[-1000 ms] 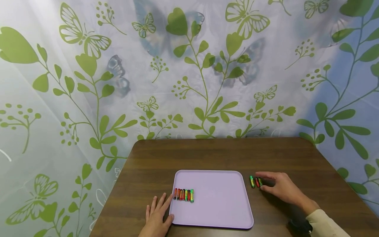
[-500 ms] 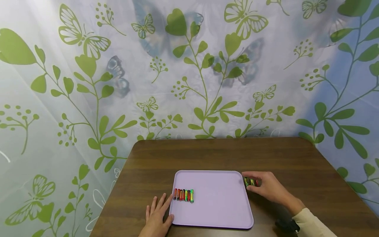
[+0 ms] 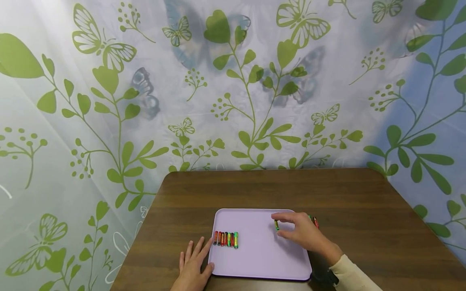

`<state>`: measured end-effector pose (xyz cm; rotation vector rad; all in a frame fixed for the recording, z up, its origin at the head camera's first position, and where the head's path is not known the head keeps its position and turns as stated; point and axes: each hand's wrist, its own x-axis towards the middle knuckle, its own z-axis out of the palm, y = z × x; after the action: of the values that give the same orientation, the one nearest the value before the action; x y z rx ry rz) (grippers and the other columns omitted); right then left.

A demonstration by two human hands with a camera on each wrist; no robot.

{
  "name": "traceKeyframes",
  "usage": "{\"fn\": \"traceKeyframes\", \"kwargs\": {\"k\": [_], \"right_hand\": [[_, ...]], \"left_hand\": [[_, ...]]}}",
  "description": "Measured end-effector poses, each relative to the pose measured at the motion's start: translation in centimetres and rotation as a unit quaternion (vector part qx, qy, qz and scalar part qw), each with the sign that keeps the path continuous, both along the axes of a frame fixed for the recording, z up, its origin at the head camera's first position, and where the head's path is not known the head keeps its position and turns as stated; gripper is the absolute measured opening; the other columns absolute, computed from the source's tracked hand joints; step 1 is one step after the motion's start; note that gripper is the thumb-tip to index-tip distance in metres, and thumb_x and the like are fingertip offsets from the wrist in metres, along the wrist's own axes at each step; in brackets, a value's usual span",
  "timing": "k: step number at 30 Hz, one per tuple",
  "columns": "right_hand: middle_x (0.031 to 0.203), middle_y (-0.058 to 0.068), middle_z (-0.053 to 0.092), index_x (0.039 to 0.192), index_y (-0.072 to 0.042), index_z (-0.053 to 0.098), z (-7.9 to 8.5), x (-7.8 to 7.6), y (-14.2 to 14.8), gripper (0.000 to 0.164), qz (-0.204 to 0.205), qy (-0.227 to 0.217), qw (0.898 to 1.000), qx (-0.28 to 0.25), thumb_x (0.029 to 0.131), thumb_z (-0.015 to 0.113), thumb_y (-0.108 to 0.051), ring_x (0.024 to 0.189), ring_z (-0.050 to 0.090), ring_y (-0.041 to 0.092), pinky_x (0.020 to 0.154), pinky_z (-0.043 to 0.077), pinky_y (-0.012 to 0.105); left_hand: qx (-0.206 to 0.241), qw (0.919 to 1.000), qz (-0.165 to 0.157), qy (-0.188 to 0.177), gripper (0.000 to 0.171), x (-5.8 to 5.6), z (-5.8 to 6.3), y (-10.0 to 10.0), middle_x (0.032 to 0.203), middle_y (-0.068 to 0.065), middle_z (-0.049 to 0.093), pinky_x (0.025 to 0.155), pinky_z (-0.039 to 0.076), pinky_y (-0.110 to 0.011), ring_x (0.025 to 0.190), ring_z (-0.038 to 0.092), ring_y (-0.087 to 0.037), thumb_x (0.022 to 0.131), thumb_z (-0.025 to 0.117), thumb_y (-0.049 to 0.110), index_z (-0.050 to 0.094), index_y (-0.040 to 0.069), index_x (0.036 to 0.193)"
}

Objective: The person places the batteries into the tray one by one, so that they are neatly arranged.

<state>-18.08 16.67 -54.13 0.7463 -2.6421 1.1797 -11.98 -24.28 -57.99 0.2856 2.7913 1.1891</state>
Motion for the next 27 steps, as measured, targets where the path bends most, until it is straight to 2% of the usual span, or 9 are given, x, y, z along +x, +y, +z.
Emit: {"fn": "traceKeyframes", "kwargs": {"k": [8, 12, 18, 27], "right_hand": [[0.127, 0.005, 0.082, 0.129, -0.004, 0.079, -0.6, -0.1, -3.6, 0.047, 0.023, 0.012, 0.999, -0.021, 0.084, 0.092, -0.005, 0.109, 0.081, 0.03, 0.096, 0.065, 0.038], [0.129, 0.003, 0.082, 0.131, -0.005, 0.079, -0.7, 0.0, -5.1, 0.047, 0.025, 0.003, 0.999, -0.024, 0.085, 0.091, -0.006, 0.11, 0.081, 0.027, 0.098, 0.065, 0.038], [0.129, 0.004, 0.081, 0.131, -0.004, 0.079, -0.9, 0.1, -7.1, 0.047, 0.035, -0.007, 0.999, -0.036, 0.086, 0.09, -0.005, 0.11, 0.081, 0.031, 0.099, 0.065, 0.04], [0.129, 0.003, 0.082, 0.13, -0.005, 0.079, -1.7, 0.5, -9.6, 0.046, 0.042, -0.025, 0.997, -0.055, 0.085, 0.09, -0.003, 0.112, 0.08, 0.026, 0.099, 0.064, 0.038]], "left_hand": [[-0.001, 1.0, -0.001, 0.008, 0.071, 0.0, 0.1, 0.1, 0.173, -0.022, 0.042, 0.122, -0.002, -0.083, 0.164, 0.015, -0.059, 0.097, 0.075, 0.02, 0.054, 0.04, 0.162], [0.001, 1.0, -0.001, 0.008, 0.071, 0.1, 0.3, 0.1, 0.173, -0.022, 0.042, 0.122, -0.002, -0.083, 0.164, 0.015, -0.059, 0.098, 0.075, 0.02, 0.053, 0.04, 0.162], [-0.001, 1.0, -0.002, 0.004, 0.071, 0.0, 0.0, 0.1, 0.174, -0.021, 0.041, 0.121, -0.002, -0.083, 0.164, 0.014, -0.059, 0.098, 0.075, 0.021, 0.053, 0.04, 0.162], [-0.004, 0.9999, 0.0, 0.011, 0.072, 0.2, -0.1, 0.2, 0.173, -0.022, 0.042, 0.121, -0.001, -0.084, 0.163, 0.016, -0.06, 0.097, 0.075, 0.019, 0.053, 0.041, 0.162]]}}
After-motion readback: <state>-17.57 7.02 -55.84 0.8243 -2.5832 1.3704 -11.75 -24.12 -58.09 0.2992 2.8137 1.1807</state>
